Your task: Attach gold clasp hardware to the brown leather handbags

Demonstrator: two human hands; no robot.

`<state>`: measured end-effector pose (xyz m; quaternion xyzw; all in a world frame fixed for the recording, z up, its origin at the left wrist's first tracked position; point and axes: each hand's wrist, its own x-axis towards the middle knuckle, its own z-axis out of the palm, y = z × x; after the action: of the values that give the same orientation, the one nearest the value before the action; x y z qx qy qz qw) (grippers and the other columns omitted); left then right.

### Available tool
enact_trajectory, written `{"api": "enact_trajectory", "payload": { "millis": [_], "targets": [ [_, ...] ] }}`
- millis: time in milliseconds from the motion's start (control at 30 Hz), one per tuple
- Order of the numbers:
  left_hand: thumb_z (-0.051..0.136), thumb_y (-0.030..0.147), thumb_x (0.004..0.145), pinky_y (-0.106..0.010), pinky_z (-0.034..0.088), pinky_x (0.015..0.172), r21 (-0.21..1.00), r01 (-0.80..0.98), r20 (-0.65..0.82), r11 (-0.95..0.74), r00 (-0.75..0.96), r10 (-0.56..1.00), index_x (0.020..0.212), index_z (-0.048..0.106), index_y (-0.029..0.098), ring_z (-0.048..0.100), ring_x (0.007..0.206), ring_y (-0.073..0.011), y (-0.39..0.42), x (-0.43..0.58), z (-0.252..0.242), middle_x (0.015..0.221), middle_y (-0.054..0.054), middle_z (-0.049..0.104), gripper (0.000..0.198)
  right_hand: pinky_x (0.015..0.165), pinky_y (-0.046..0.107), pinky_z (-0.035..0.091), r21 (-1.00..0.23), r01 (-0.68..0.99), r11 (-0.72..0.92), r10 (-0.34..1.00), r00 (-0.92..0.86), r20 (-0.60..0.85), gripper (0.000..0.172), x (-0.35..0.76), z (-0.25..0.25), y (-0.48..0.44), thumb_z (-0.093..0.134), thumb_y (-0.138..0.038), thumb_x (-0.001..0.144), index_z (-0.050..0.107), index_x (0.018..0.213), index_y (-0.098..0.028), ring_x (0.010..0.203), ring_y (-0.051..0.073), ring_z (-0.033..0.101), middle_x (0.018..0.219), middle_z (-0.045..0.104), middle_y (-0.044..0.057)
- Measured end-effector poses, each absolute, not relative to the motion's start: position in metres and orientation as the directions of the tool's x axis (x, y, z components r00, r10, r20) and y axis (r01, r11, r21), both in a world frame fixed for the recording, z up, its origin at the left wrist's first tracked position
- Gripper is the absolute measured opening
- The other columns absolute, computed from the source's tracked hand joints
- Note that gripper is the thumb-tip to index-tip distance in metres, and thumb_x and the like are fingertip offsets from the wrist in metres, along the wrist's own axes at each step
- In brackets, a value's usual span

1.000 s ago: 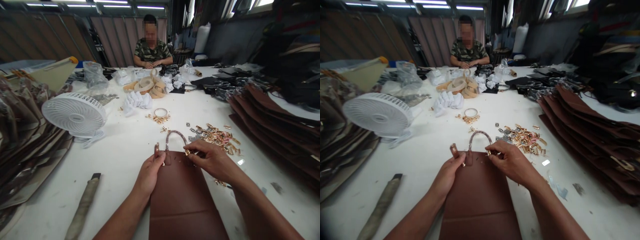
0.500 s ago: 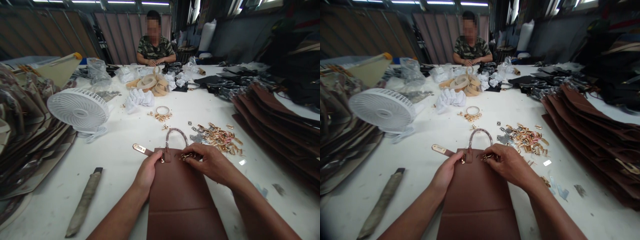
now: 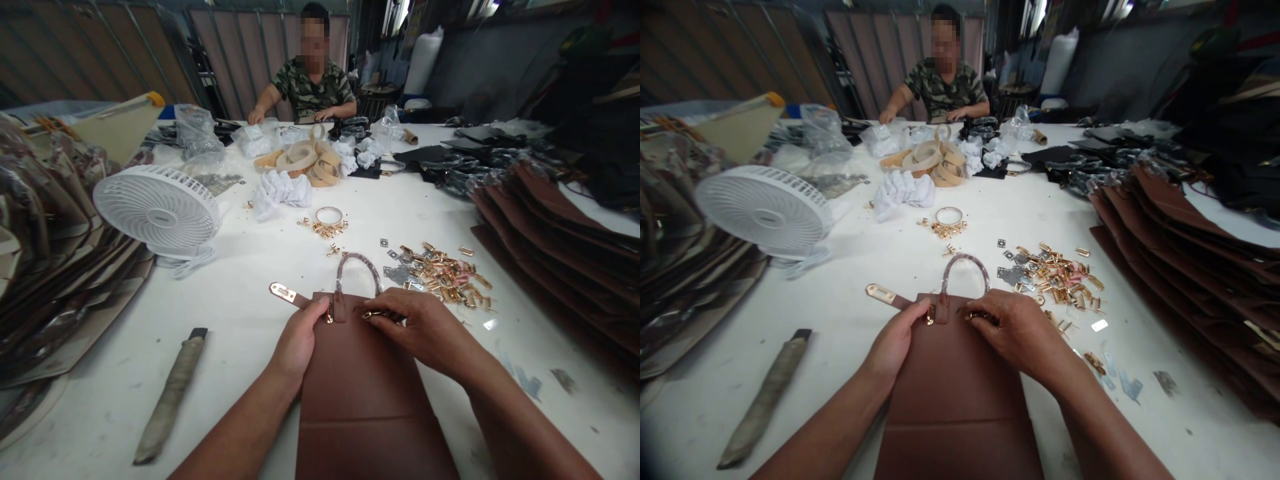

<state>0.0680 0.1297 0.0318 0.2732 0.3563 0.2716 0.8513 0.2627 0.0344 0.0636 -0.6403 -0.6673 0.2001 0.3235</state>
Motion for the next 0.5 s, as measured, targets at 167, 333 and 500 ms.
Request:
{"api": "enact_trajectory", "payload": {
  "millis": [167, 333, 500],
  "targets": [
    [0.079, 0.036, 0.077, -0.037, 0.058, 0.090, 0.669, -0.259, -0.463, 0.696, 0.587, 0.664, 0.105, 0.077, 0.009, 0.074, 0.093, -0.0305, 0.130, 0.069, 0.031, 0.091, -0.010, 0.078, 0.039, 0.079, 0.030, 0.049, -0.644, 0.756, 0.119, 0.986, -0.013, 0.166, 0.025, 0.261, 0.057, 0.037, 0.059, -0.019, 0.099, 0.076, 0.114, -0.030, 0.090, 0.020, 0.068, 0.099, 0.073, 0.000],
    [0.077, 0.035, 0.079, -0.037, 0.060, 0.087, 0.643, -0.246, -0.511, 0.725, 0.567, 0.646, 0.106, 0.076, 0.009, 0.075, 0.091, -0.0304, 0.132, 0.069, 0.029, 0.095, -0.012, 0.077, 0.038, 0.088, 0.033, 0.052, -0.741, 0.670, 0.047, 0.984, 0.097, 0.150, 0.024, 0.264, 0.052, 0.040, 0.061, -0.023, 0.098, 0.076, 0.115, -0.030, 0.100, 0.023, 0.069, 0.109, 0.075, -0.001],
    [0.076, 0.037, 0.079, -0.038, 0.061, 0.085, 0.616, -0.237, -0.519, 0.752, 0.595, 0.613, 0.108, 0.076, 0.009, 0.075, 0.090, -0.0305, 0.132, 0.068, 0.028, 0.097, -0.012, 0.077, 0.040, 0.088, 0.032, 0.054, -0.837, 0.547, -0.016, 0.991, 0.121, 0.060, 0.019, 0.275, 0.055, 0.042, 0.066, -0.028, 0.095, 0.078, 0.109, -0.029, 0.098, 0.023, 0.070, 0.107, 0.076, -0.002]
  ]
}}
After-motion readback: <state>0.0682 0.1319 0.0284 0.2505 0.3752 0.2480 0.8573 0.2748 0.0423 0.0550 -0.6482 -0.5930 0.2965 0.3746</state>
